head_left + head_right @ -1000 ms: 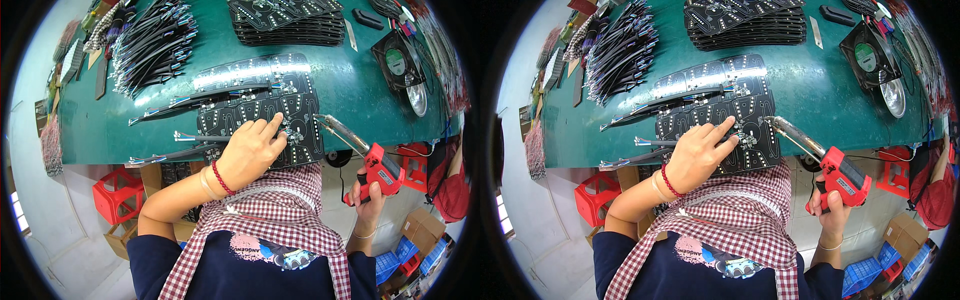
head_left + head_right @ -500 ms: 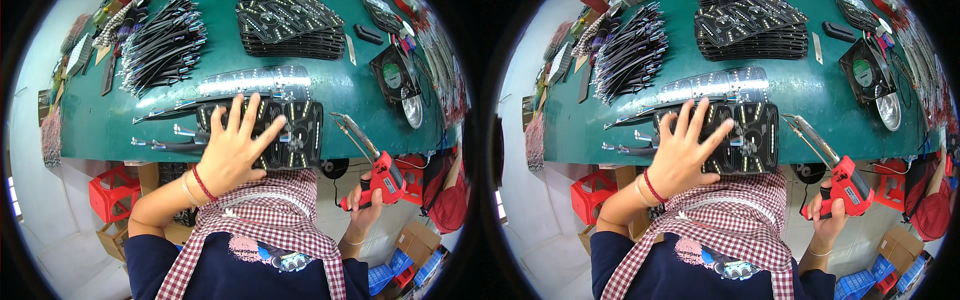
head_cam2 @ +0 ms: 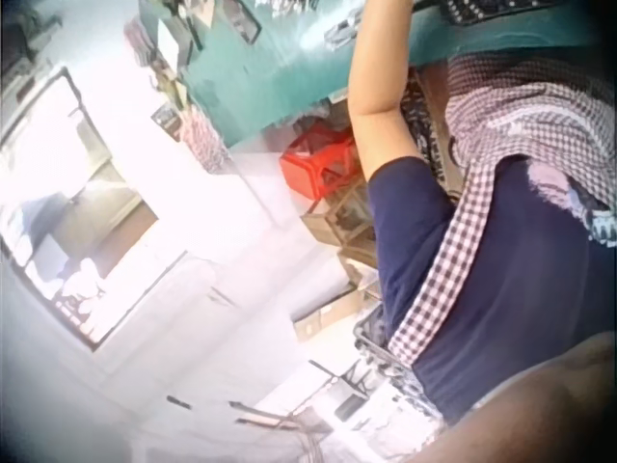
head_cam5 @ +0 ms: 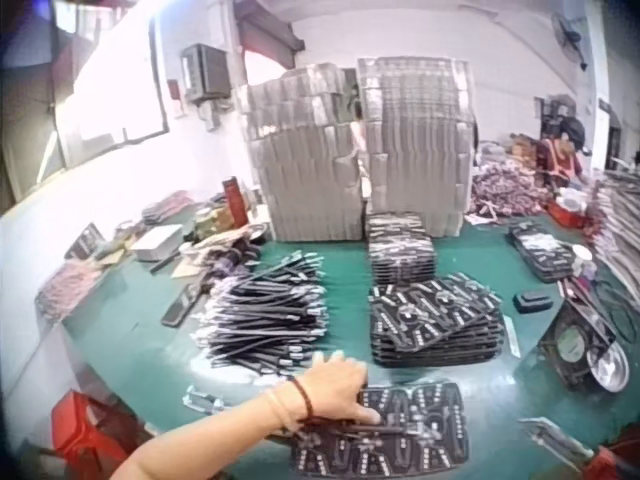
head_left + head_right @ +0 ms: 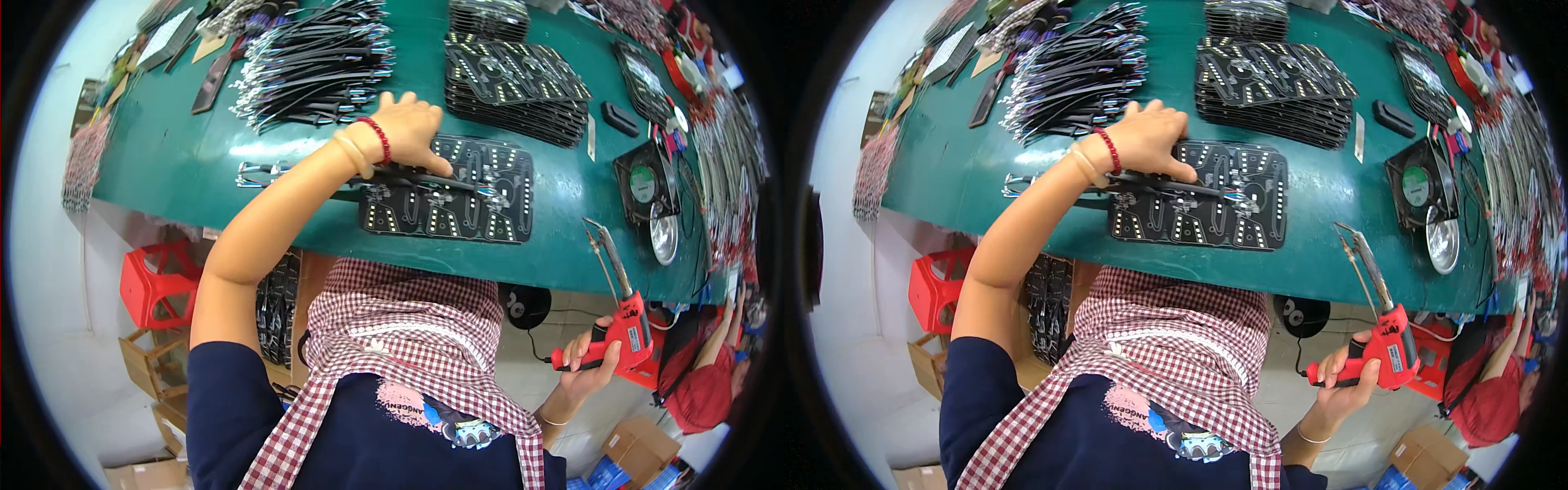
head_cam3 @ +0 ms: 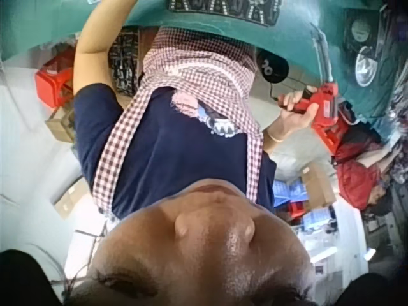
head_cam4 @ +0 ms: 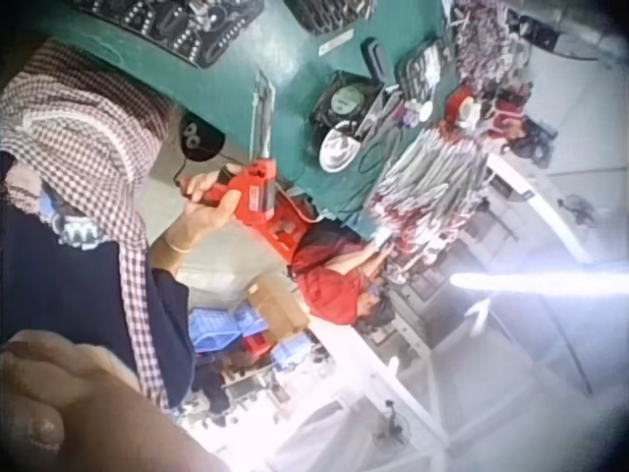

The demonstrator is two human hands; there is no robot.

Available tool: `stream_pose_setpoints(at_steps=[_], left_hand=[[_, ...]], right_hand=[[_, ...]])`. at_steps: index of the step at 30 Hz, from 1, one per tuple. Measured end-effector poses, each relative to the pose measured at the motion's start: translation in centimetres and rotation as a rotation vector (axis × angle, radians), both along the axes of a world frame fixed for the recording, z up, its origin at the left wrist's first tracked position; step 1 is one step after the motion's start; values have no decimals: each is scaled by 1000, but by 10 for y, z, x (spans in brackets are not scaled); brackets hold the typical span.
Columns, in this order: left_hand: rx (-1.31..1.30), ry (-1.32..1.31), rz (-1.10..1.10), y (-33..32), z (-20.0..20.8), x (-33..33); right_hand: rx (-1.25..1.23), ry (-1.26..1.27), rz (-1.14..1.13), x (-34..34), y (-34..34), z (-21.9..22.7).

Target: The person solders wires onto circuit boards using a soldering iron and places the completed circuit boards into a cardboard box by hand.

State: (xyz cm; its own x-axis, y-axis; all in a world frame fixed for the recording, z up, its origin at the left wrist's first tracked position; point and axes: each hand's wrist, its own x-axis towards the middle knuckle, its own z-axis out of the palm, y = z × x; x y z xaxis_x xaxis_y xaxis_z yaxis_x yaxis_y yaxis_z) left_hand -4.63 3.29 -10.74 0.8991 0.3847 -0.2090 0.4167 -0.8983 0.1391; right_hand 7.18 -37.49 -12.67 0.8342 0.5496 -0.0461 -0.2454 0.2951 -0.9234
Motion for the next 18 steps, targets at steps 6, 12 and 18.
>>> stream_pose_setpoints(at_steps=[6, 12, 18], left_hand=[[-59, -48, 43, 1, -8, -12], [-216, -115, -10, -24, 9, -35], [-441, -299, 57, -66, 80, -121]], right_hand=[[31, 1, 43, 7, 7, 1], [58, 11, -63, 2, 13, 17], [103, 40, 63, 10, 12, 15]])
